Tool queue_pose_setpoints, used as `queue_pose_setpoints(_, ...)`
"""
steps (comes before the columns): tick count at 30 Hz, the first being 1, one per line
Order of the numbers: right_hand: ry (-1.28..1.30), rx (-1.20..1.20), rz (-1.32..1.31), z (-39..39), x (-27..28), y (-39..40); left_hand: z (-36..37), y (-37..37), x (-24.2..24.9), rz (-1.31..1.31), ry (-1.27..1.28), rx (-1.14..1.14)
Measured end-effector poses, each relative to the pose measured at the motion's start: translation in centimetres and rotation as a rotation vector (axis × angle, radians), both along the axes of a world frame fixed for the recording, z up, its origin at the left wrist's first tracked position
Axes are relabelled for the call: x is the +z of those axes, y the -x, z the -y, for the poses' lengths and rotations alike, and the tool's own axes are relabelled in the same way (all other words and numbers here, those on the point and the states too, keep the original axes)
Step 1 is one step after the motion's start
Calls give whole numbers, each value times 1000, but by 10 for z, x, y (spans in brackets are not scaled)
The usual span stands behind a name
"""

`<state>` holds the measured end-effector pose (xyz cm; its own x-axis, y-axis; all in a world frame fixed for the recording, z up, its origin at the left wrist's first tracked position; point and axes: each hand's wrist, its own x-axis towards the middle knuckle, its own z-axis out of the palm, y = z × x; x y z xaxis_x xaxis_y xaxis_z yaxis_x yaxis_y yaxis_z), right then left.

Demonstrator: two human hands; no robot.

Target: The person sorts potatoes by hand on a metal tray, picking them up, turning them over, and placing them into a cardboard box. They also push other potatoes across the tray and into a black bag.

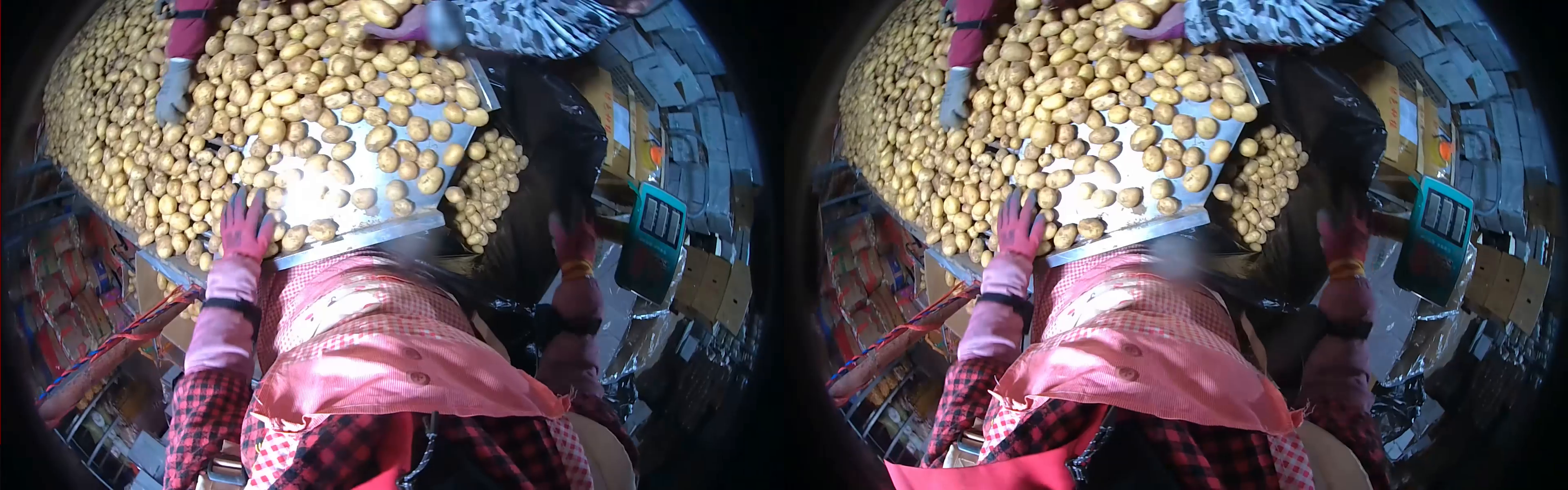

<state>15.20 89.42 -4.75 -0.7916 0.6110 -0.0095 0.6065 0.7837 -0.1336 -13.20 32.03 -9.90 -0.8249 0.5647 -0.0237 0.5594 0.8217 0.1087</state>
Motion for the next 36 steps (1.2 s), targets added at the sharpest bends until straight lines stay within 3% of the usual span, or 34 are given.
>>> queue_pose_setpoints(1, 45, -38, 100, 12, -7, 24, 13, -9, 5, -33, 17, 22)
queue_pose_setpoints(5, 36, 479, -191, 69, -25, 128, 61, -37, -10, -83, 122, 267)
queue_pose_setpoints(8, 22, 523, -154, 115, -39, 188, 46, -48, -11, 40, 88, 332)
queue_pose_setpoints(10, -43, 555, -132, 136, -47, 214, 23, -52, -17, -51, 131, 327)
queue_pose_setpoints(11, -79, 570, -121, 144, -49, 225, 14, -51, -15, -2, 15, 350)
queue_pose_setpoints(15, 10, 642, -18, 173, -56, 258, -21, -43, 6, 22, -131, 52)
queue_pose_setpoints(19, 29, 610, 455, 206, -45, 294, -42, -40, 26, 202, -182, -149)
queue_pose_setpoints(21, 119, 596, 505, 214, -42, 299, -40, -37, 25, 214, -251, -166)
queue_pose_setpoints(23, 237, 599, 424, 212, -61, 292, -38, -35, 31, 445, -511, -29)
queue_pose_setpoints(26, 939, 566, 12, 218, -57, 270, -53, -34, 48, 913, -1011, 297)
queue_pose_setpoints(27, 1123, 523, 132, 232, -46, 267, -64, -32, 47, 1082, -1235, 408)
queue_pose_setpoints(29, 904, 816, 149, 253, -20, 271, -81, -20, 58, 1515, -1571, 522)
queue_pose_setpoints(30, 789, 954, 153, 258, -9, 276, -82, -13, 71, 1594, -1452, 495)
queue_pose_setpoints(31, 846, 822, 174, 255, -3, 289, -77, -12, 60, 1595, -1463, 555)
queue_pose_setpoints(32, 924, 740, 13, 243, -35, 306, -70, -14, 47, 1595, -1471, 621)
queue_pose_setpoints(33, 1093, 636, -175, 243, -29, 325, -63, -15, 44, 1544, -1484, 627)
queue_pose_setpoints(36, 389, 882, -320, 229, -35, 395, -39, -17, 41, 1361, -1550, 651)
